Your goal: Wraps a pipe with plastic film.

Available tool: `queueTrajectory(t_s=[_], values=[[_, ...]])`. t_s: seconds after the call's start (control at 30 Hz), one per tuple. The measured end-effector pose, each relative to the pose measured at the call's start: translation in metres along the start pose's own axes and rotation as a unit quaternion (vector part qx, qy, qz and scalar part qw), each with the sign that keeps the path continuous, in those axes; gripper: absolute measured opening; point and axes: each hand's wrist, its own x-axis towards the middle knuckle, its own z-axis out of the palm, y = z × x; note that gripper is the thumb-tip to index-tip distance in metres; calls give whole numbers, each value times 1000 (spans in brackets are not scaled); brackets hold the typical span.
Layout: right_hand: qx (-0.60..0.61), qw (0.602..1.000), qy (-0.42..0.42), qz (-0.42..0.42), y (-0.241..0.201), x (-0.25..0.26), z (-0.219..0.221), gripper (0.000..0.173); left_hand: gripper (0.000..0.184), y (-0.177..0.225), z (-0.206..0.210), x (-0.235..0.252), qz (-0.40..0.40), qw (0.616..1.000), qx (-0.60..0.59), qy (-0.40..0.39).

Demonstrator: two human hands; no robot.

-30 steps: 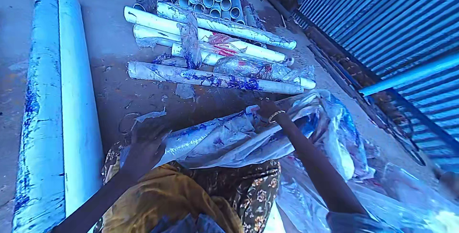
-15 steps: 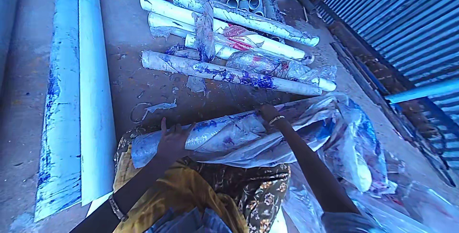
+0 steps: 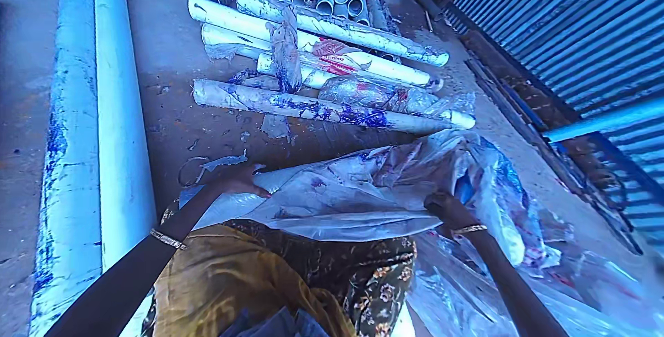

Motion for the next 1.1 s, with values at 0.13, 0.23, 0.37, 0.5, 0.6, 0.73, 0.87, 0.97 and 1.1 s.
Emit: queueTrajectory(t_s=[0.13,0.23,0.37,0.5,0.6,0.73,0.87,0.97,1.1], values=[[90,990,107,10,21,-36,1,20,107,7,16,-15,0,997,63,40],[46,992,73,89,-3,-14,-15,29,110,12,36,-29,4,992,87,95],[-82,989,43,116,-34,59,-38,48,109,22,54,-43,-10,981,137,140],[-138,982,-29,127,-20,135,-33,51,108,27,81,-53,-14,960,175,218],[-119,978,-74,154,-16,156,-18,45,107,20,106,-55,53,905,210,365],[-133,981,-41,134,-14,160,-5,38,108,16,110,-51,70,883,229,404],[-156,976,-56,138,0,145,-10,36,105,21,96,-53,11,933,191,304],[-178,973,-60,134,2,131,-13,36,107,35,67,-55,-80,974,157,142],[-190,968,-59,151,-9,136,-17,37,112,35,48,-51,-88,986,99,98]])
